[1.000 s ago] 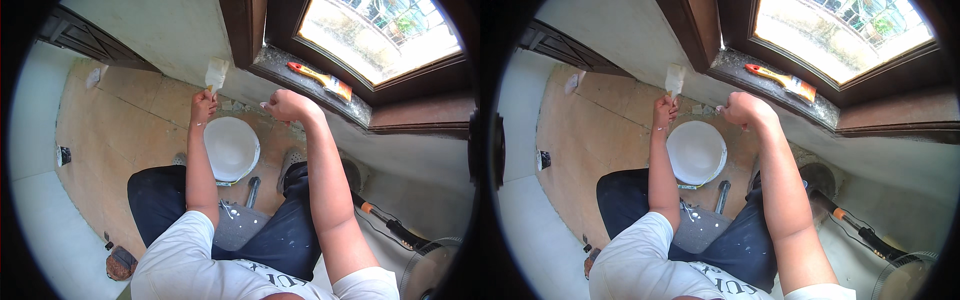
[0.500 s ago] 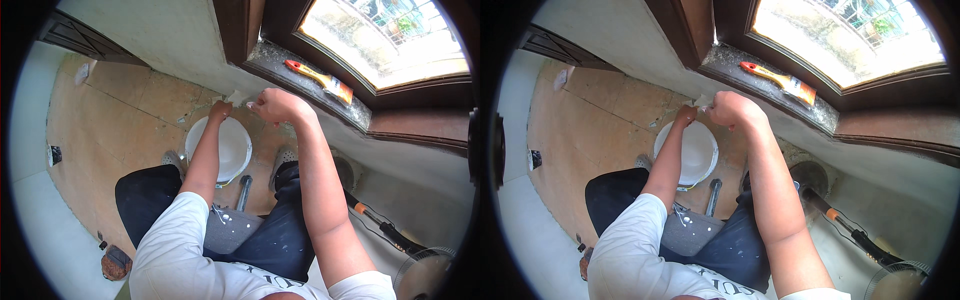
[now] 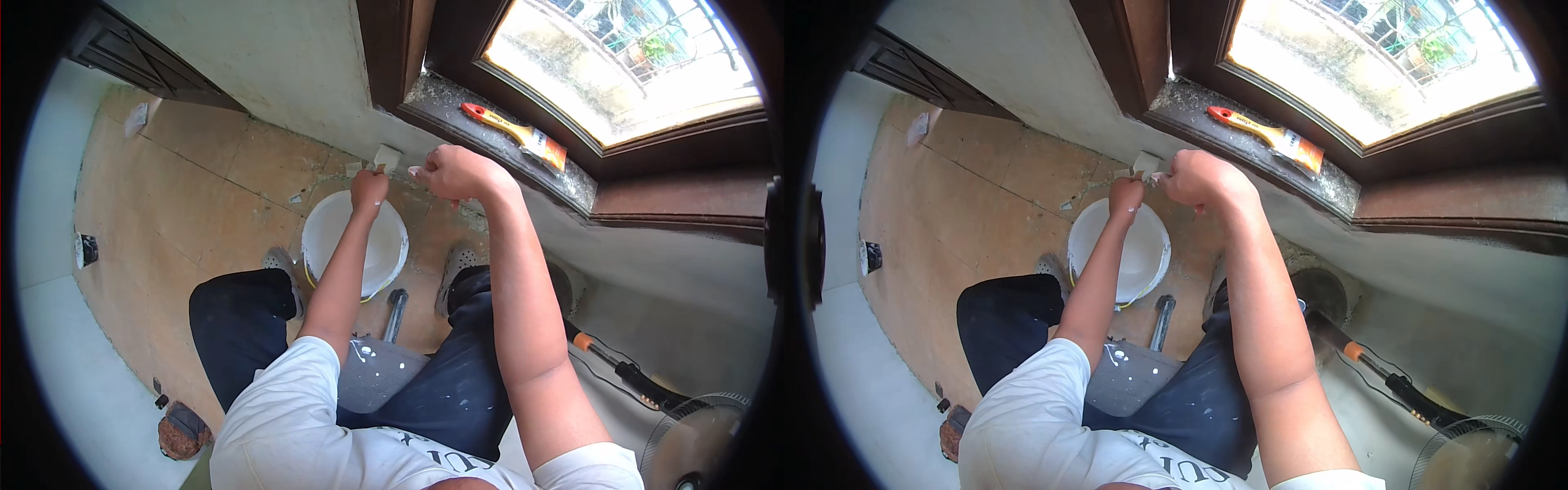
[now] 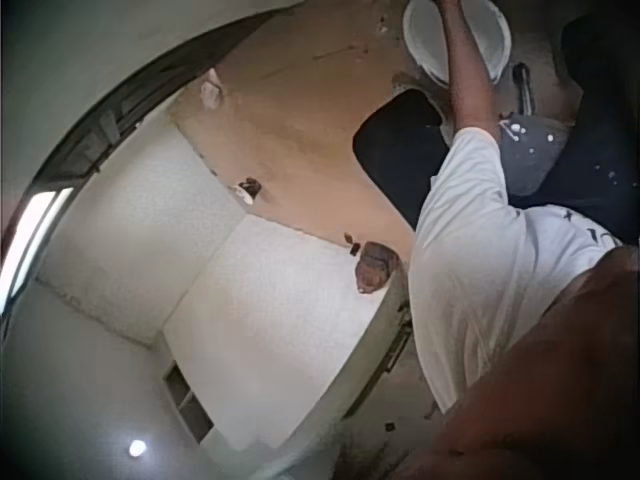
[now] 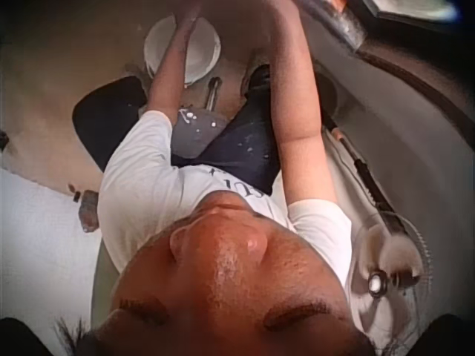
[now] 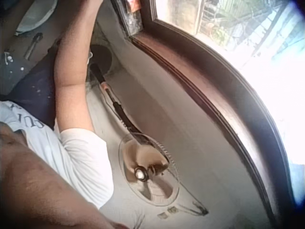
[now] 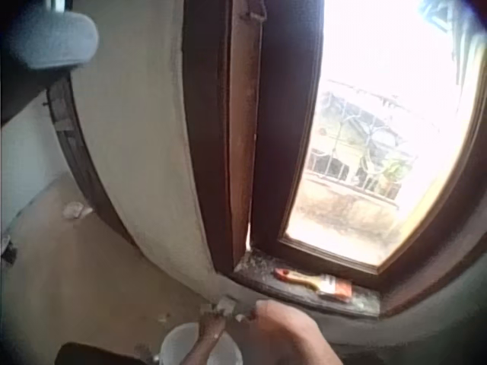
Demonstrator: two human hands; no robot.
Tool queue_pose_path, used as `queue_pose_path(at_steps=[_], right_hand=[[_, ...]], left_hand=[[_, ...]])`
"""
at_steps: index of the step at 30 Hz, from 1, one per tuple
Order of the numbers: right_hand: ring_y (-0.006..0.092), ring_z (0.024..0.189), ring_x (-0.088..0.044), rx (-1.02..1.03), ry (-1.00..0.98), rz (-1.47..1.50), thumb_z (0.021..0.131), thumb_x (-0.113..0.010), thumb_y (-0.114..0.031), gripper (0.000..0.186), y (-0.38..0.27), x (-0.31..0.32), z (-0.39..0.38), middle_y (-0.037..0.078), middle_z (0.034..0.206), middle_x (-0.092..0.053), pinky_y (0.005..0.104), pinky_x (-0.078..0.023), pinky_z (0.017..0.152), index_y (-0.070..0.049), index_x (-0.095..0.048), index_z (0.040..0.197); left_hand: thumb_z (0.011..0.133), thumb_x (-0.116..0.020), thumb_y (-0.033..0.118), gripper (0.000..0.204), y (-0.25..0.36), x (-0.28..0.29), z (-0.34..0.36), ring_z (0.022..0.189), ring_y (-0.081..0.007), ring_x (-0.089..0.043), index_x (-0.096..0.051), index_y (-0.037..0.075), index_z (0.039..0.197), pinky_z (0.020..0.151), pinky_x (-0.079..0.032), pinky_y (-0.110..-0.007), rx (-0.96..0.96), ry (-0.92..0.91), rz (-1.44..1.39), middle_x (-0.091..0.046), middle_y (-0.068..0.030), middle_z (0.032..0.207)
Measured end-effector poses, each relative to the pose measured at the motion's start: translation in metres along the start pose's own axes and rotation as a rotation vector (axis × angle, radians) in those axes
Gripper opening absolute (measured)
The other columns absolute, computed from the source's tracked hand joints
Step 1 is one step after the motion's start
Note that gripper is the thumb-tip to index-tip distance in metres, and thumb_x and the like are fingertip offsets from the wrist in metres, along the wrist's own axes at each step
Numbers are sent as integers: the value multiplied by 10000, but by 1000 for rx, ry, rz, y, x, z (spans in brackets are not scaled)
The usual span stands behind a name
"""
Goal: The person applies white putty to a wall near a window with a putty knife.
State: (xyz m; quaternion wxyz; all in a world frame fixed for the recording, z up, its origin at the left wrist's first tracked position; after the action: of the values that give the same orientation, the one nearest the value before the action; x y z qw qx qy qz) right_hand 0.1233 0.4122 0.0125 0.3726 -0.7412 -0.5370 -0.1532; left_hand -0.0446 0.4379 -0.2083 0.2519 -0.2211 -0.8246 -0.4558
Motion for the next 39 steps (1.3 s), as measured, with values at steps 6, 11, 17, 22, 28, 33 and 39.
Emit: queue_pose_path(at_steps=[6,11,17,22,28,33,39], right_hand=[[173,563,-631,12,21,16,923,-512,-419,442,6,4,-11,88,628,-624,318,-496,538,-9,-652,834],[177,570,-632,-13,16,18,922,-512,-425,449,14,3,-11,92,637,-630,318,-495,536,-3,-656,861],[179,559,-626,1,19,27,928,-500,-427,458,14,2,-4,92,620,-625,318,-494,533,-4,-661,853],[181,557,-628,-8,-6,-14,931,-496,-425,461,18,2,4,92,599,-621,322,-501,544,-4,-669,857],[224,594,-652,-16,-55,-61,899,-499,-342,409,18,-14,8,124,620,-643,354,-523,589,16,-679,816],[218,590,-652,-70,-244,-112,927,-465,-363,462,19,-62,28,133,670,-660,342,-536,580,44,-667,840],[264,640,-679,-151,-311,-32,862,-404,-158,352,20,-119,51,172,714,-674,393,-545,537,59,-668,780]], left_hand=[[945,-499,296,433,30,41,-39,508,-218,-518,-590,-18,662,518,-395,-359,-373,217,-343,-569,-113,566],[969,-479,296,430,19,18,-33,506,-166,-509,-566,-21,690,493,-384,-322,-491,140,-557,-525,-66,537],[919,-437,178,319,20,-24,-7,670,-432,-574,-588,-56,764,626,-427,-475,-339,89,-355,-600,-250,696],[887,-434,167,319,4,-39,-11,756,-473,-576,-597,-71,750,695,-434,-506,-190,142,-199,-601,-292,751],[920,-426,277,356,-26,-35,-23,424,-214,-489,-541,28,693,370,-331,-370,251,-249,-349,-516,-74,534],[910,-395,239,181,-13,3,-49,391,-71,-283,-442,107,795,345,-186,-244,365,-508,-570,-359,31,543],[848,-386,152,92,12,101,-78,415,-63,-298,-434,75,867,355,-223,-234,311,-552,-530,-370,35,565]])
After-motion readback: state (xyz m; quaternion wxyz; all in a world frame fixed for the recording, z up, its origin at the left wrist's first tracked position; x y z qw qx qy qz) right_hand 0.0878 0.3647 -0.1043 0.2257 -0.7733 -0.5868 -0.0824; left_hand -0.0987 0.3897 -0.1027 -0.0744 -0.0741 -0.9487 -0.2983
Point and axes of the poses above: each hand's wrist, its own z-axis towards the middle knuckle, its own x-axis out of the back of the hand, y = z × x, the point moved 10 cm from there along z, towards the middle knuckle
